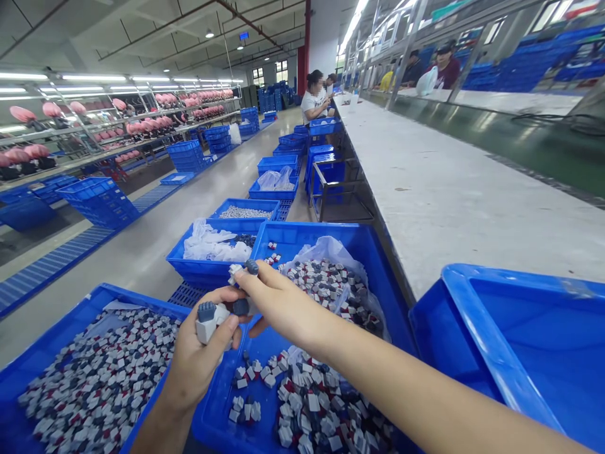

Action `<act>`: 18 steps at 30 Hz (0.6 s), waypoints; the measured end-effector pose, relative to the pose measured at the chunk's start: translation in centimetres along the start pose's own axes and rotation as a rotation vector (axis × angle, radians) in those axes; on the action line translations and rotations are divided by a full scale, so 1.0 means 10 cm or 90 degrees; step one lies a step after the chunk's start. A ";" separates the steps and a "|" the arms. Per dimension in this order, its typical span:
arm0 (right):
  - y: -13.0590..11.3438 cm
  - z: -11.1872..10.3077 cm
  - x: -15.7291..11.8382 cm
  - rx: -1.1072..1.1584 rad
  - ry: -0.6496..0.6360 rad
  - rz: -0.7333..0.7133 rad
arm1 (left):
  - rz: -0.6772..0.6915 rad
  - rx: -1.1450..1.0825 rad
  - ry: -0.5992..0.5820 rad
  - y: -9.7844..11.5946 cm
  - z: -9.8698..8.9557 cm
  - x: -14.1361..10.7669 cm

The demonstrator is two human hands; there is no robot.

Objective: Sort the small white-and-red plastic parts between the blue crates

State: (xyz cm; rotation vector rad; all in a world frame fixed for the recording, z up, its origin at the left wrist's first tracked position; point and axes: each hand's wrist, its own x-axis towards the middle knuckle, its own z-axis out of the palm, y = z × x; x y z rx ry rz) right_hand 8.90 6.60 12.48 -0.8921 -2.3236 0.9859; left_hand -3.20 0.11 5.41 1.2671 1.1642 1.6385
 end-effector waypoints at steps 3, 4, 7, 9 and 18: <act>-0.02 0.06 0.00 0.231 0.016 0.179 | -0.017 -0.071 -0.031 0.00 0.04 -0.01; -0.03 0.06 0.00 0.252 0.049 0.208 | -0.025 -0.119 -0.025 0.00 0.06 0.00; -0.04 0.04 0.02 0.263 0.131 0.225 | -0.052 -0.281 0.039 0.05 0.12 0.03; -0.04 0.01 0.03 0.278 0.146 0.221 | -0.080 -0.377 0.068 0.09 0.11 0.05; 0.01 -0.08 0.08 0.252 0.169 0.220 | -0.118 -0.495 -0.021 0.13 0.02 0.05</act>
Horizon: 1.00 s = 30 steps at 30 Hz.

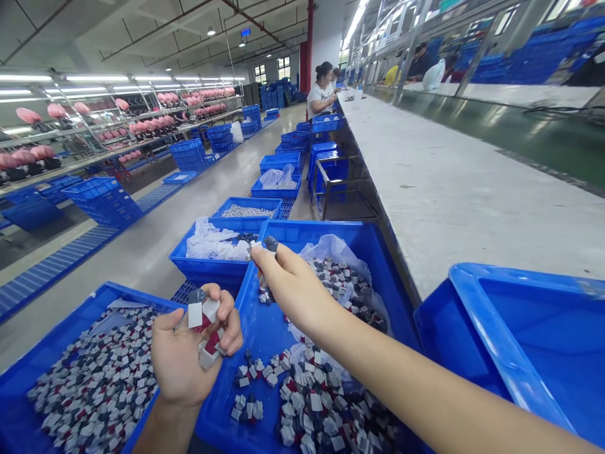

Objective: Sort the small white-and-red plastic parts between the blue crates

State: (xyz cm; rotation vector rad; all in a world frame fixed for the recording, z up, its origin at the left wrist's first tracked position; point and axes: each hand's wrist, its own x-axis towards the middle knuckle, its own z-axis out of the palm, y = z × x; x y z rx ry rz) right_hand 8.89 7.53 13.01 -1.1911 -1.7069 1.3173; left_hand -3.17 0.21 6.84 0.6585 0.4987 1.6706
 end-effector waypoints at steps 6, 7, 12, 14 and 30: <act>0.02 0.01 -0.02 -0.019 0.002 -0.048 | 0.026 0.014 -0.001 0.00 0.02 -0.02; 0.02 0.01 -0.02 -0.025 0.002 -0.053 | 0.026 -0.003 0.004 0.01 0.03 -0.01; 0.00 0.02 -0.04 -0.032 0.009 -0.062 | -0.059 -0.281 0.070 0.08 0.00 0.03; -0.01 0.02 -0.04 -0.038 0.013 -0.063 | -0.094 -0.413 0.113 0.08 -0.03 0.05; 0.16 0.09 -0.07 -0.544 -0.174 -0.619 | -0.197 -0.422 0.207 -0.12 0.07 0.02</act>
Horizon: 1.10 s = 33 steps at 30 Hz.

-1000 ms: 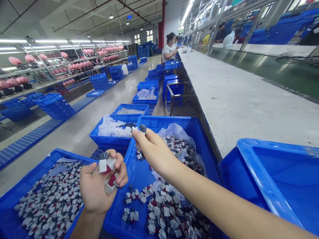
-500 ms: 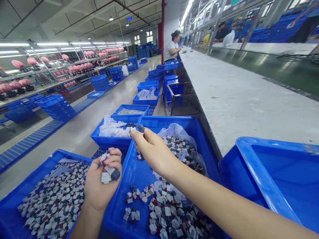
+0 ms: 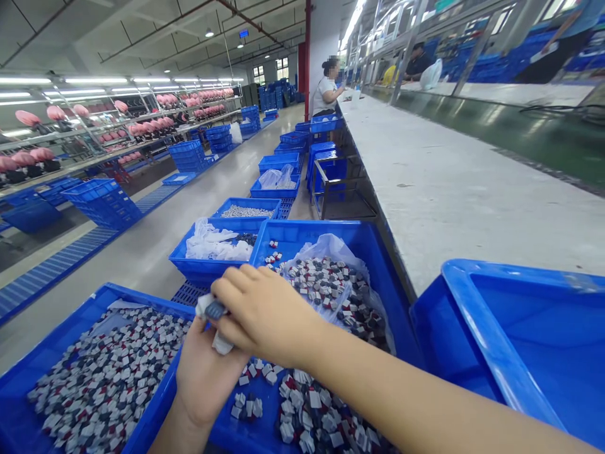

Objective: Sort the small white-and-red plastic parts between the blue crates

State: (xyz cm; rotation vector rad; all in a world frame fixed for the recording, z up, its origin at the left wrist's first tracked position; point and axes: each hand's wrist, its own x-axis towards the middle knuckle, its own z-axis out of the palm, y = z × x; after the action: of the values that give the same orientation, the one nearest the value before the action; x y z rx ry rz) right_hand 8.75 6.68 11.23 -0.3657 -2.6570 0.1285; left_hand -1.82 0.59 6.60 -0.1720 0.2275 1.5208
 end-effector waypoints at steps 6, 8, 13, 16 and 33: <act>-0.02 0.09 0.01 -0.016 -0.069 -0.035 | 0.057 0.063 0.066 0.02 0.01 -0.04; -0.02 0.09 0.00 -0.008 -0.067 -0.038 | 0.085 0.101 0.085 0.03 0.02 -0.05; -0.03 0.12 -0.03 0.000 -0.075 -0.026 | 0.123 0.156 0.080 0.02 0.02 -0.06; -0.03 0.15 -0.04 -0.003 -0.073 -0.011 | 0.126 0.164 0.075 0.01 -0.02 -0.07; 0.08 -0.32 -0.02 0.010 0.093 0.090 | 0.515 0.845 0.379 2.02 -1.31 -0.40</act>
State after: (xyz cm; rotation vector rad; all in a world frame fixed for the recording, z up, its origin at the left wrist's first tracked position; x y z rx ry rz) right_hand 10.55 7.53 13.91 -0.5363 -2.4835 0.1605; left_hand -22.65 -5.73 -4.48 0.6117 1.8792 1.7350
